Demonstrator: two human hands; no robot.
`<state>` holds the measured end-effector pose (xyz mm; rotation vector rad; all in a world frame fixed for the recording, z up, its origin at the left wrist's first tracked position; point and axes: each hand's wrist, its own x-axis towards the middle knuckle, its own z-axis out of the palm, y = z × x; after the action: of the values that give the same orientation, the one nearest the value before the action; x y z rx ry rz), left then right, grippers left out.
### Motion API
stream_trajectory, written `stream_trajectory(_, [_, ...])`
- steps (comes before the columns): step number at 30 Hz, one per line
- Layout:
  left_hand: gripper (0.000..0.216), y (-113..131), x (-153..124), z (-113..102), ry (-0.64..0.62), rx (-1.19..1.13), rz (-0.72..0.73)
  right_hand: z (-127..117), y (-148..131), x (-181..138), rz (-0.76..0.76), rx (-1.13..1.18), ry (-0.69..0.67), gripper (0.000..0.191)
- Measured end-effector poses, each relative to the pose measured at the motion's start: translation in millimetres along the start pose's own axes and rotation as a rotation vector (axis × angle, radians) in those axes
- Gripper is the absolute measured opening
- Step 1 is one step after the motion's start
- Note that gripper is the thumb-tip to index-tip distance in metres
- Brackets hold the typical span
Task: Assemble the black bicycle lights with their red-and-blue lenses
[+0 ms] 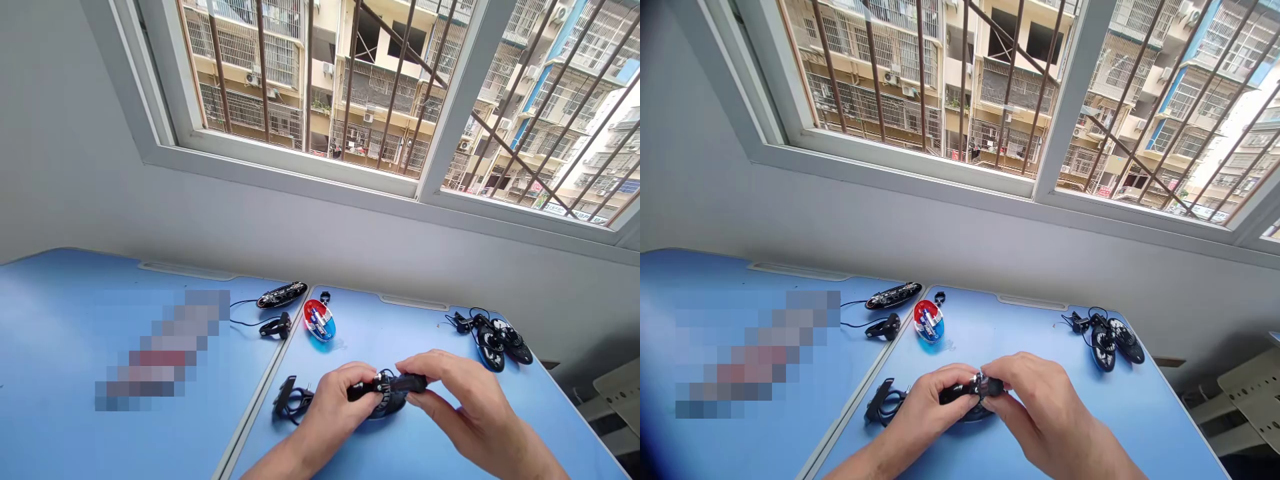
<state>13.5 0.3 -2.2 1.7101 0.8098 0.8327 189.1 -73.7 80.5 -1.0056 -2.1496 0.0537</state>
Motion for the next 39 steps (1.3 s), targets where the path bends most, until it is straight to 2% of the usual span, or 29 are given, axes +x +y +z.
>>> stream_trajectory(9, [0.016,0.3,-1.3,0.4,0.002,-0.003,-0.012,6.9,2.2,0.4,-0.003,-0.04,0.009,0.016])
stream_trajectory(14, [0.015,-2.8,-2.0,2.2,0.012,-0.01,0.009,12.2,0.5,4.9,-0.095,-0.113,0.08,0.025])
stream_trajectory(19, [0.011,-5.8,-0.9,2.5,0.012,-0.016,0.035,16.7,-1.4,8.1,-0.104,-0.174,0.106,0.014])
stream_trajectory(26, [0.014,2.2,-0.5,0.8,0.01,0.024,0.007,24.9,-4.3,4.9,-0.1,-0.257,0.168,0.017])
stream_trajectory(32, [0.016,0.7,-0.9,0.8,0.009,0.035,0.008,33.6,-8.5,3.1,-0.048,-0.364,0.271,0.002])
stream_trajectory(36, [0.015,-1.9,-0.5,0.2,0.008,0.036,0.012,33.3,-6.3,3.5,-0.025,-0.319,0.296,0.008])
stream_trajectory(39, [0.016,-2.2,0.1,-0.1,0.005,0.009,0.022,30.5,-2.9,5.1,-0.015,-0.206,0.242,0.01])
